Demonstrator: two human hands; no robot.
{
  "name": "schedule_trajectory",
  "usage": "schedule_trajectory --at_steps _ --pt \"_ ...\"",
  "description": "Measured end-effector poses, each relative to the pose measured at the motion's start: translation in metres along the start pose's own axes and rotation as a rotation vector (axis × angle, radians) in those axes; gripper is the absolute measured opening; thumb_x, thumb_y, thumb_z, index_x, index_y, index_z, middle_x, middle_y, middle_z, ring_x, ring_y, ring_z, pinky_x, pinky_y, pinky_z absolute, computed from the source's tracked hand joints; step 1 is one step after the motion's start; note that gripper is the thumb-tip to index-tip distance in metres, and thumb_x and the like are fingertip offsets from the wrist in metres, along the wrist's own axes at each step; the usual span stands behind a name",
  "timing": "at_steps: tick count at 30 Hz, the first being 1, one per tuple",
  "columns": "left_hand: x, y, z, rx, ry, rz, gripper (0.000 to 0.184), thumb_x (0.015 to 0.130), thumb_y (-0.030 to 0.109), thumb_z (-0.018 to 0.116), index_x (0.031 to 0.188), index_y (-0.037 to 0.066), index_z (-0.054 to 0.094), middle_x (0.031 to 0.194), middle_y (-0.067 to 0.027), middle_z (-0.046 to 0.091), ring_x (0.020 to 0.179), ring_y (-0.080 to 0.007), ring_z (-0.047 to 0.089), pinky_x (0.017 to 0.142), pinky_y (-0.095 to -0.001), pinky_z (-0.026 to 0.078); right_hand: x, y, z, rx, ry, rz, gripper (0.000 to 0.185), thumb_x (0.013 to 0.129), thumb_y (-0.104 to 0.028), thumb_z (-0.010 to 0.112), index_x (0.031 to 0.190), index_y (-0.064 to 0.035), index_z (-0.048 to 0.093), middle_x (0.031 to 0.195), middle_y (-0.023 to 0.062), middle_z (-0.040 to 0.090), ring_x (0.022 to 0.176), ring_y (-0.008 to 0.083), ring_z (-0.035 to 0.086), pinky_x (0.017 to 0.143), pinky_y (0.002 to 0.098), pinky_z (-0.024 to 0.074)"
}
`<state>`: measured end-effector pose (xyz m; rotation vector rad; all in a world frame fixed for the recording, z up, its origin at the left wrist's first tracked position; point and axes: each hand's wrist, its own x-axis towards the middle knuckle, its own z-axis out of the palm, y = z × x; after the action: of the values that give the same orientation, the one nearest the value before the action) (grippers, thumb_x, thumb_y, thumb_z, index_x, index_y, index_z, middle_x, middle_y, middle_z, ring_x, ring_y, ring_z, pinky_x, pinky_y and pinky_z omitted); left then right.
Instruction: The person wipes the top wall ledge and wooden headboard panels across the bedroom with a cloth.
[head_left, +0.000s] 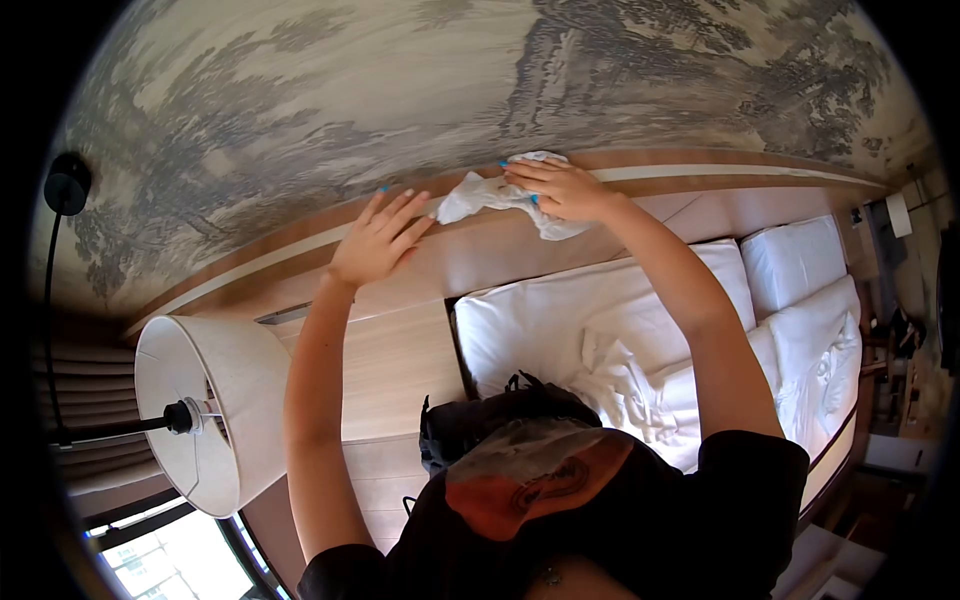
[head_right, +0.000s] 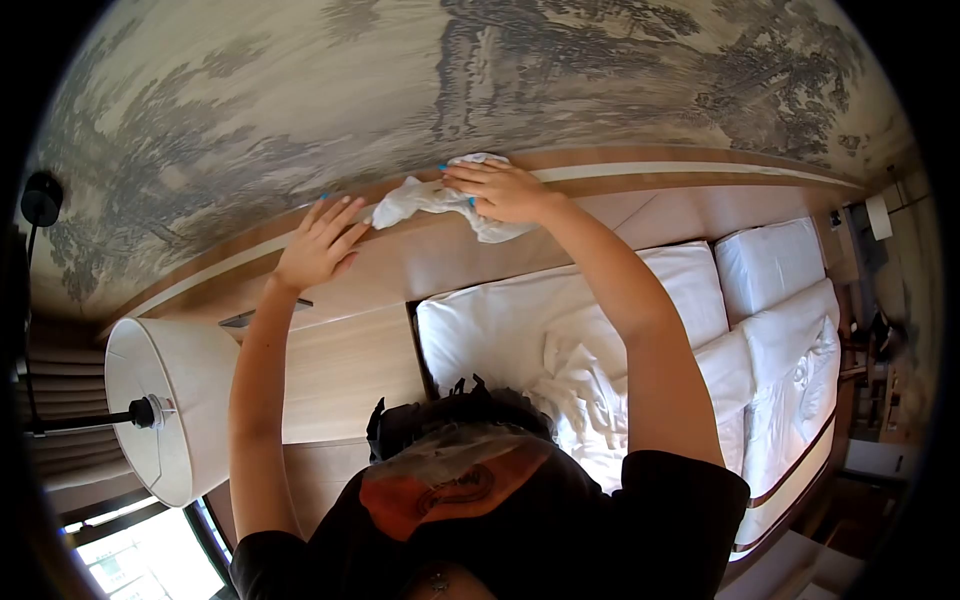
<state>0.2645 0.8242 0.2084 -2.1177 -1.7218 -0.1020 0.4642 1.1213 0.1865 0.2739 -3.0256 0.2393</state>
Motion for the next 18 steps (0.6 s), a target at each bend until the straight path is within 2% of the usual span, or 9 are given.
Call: schedule_trajectory --at_steps 2,4,7,11,14,17,18 --pt "0.033 0.011 0.0 -0.067 -0.025 -0.012 0.056 0.077 0.033 0.061 0.126 0.012 0.045 0.141 -0.0093 0.035 0.123 -0.0286 0.042 0.103 -0.0469 0.031 -0.022 0.017 -0.004 -0.001 -0.016 0.026 0.056 0.08 -0.009 0.045 0.136 -0.0133 0.039 0.146 0.0011 0.029 0.136 0.0154 0.023 0.111 0.0351 0.0201" --pt "0.058 0.016 0.011 -0.085 0.005 -0.019 0.053 0.08 0.034 0.058 0.125 0.011 0.046 0.14 -0.0098 0.037 0.123 -0.0288 0.041 0.101 -0.045 0.033 -0.036 0.03 -0.008 -0.014 0.005 0.016 0.055 0.08 -0.009 0.046 0.135 -0.0124 0.041 0.144 0.0019 0.032 0.134 0.0164 0.027 0.11 0.035 0.0227" --pt "0.065 0.017 0.033 -0.172 0.074 0.0 0.051 0.078 0.035 0.061 0.12 0.009 0.049 0.135 -0.0116 0.041 0.121 -0.0296 0.042 0.099 -0.0434 0.035 -0.047 0.043 -0.011 0.047 0.09 -0.044 0.052 0.079 -0.008 0.049 0.131 -0.0104 0.046 0.14 0.0035 0.04 0.13 0.0186 0.034 0.108 0.0349 0.0283" --pt "0.058 0.021 0.034 -0.128 0.093 -0.037 0.051 0.078 0.038 0.06 0.119 0.01 0.05 0.128 -0.01 0.047 0.112 -0.0292 0.047 0.094 -0.041 0.037 -0.049 0.039 -0.012 0.122 0.244 -0.068 0.043 0.079 -0.008 0.051 0.123 -0.0067 0.054 0.131 0.0072 0.05 0.123 0.0219 0.044 0.103 0.0358 0.036" --pt "0.061 0.025 0.025 -0.156 0.057 -0.099 0.054 0.076 0.044 0.062 0.117 0.01 0.053 0.12 -0.0083 0.052 0.103 -0.0277 0.05 0.088 -0.0388 0.038 -0.05 0.037 -0.003 0.225 0.33 0.004 0.038 0.082 -0.008 0.05 0.119 -0.0046 0.057 0.125 0.0109 0.054 0.119 0.024 0.047 0.099 0.0349 0.0381" --pt "0.074 0.043 0.022 -0.244 0.216 -0.345 0.053 0.072 0.047 0.066 0.11 0.009 0.058 0.114 -0.0081 0.055 0.101 -0.0288 0.05 0.087 -0.0384 0.038 -0.048 -0.002 0.0 0.609 0.386 0.323 0.035 0.083 -0.008 0.05 0.118 -0.0022 0.057 0.118 0.0143 0.057 0.109 0.0251 0.052 0.094 0.0318 0.0396" --pt "0.083 0.053 0.022 -0.302 0.283 -0.367 0.046 0.075 0.043 0.068 0.102 0.006 0.062 0.1 -0.008 0.059 0.093 -0.0216 0.053 0.083 -0.0323 0.038 -0.046 -0.016 0.001 0.728 0.365 0.358 0.034 0.087 -0.01 0.048 0.118 -0.0014 0.057 0.115 0.0129 0.059 0.104 0.0202 0.053 0.091 0.0278 0.0397"
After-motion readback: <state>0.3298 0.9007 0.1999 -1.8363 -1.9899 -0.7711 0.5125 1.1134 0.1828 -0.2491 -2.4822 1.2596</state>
